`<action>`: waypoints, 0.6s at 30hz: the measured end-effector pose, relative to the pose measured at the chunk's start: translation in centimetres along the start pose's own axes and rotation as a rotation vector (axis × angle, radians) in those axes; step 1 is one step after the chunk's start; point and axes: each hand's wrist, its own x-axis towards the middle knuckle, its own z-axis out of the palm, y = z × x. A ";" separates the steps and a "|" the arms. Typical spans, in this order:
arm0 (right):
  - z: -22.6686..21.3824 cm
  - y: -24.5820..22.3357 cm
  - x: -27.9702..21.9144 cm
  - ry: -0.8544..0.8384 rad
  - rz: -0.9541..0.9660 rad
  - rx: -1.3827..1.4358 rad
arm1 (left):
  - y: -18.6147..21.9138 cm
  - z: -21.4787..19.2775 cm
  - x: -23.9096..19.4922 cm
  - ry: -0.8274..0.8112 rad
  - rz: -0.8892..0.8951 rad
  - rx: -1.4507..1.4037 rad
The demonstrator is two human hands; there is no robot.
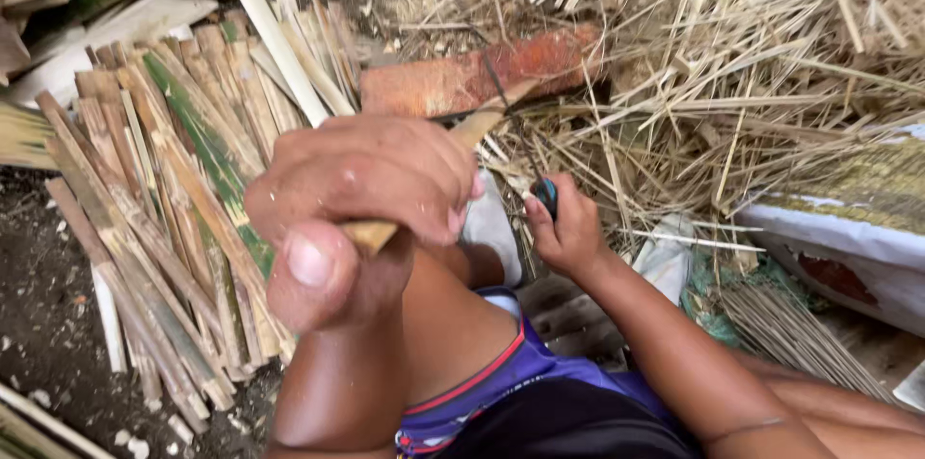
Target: The person uses a knife to split bamboo strips into thinner pieces. They hold the bamboo with one hand and use the knife to carefully separate the material, placing the finished strips on a pile.
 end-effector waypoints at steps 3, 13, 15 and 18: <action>3.4 9.5 4.3 0.004 0.263 -0.128 | 0.3 0.2 -0.1 0.021 -0.023 0.005; 0.4 1.7 0.4 -0.074 0.085 0.033 | -1.0 0.4 0.8 0.065 -0.002 -0.053; -0.3 -2.3 0.1 -0.059 -0.060 0.131 | -1.7 0.1 0.6 0.027 0.000 -0.073; 0.1 -2.9 1.3 -0.001 -0.183 0.106 | -2.2 -0.1 0.7 -0.031 0.003 -0.062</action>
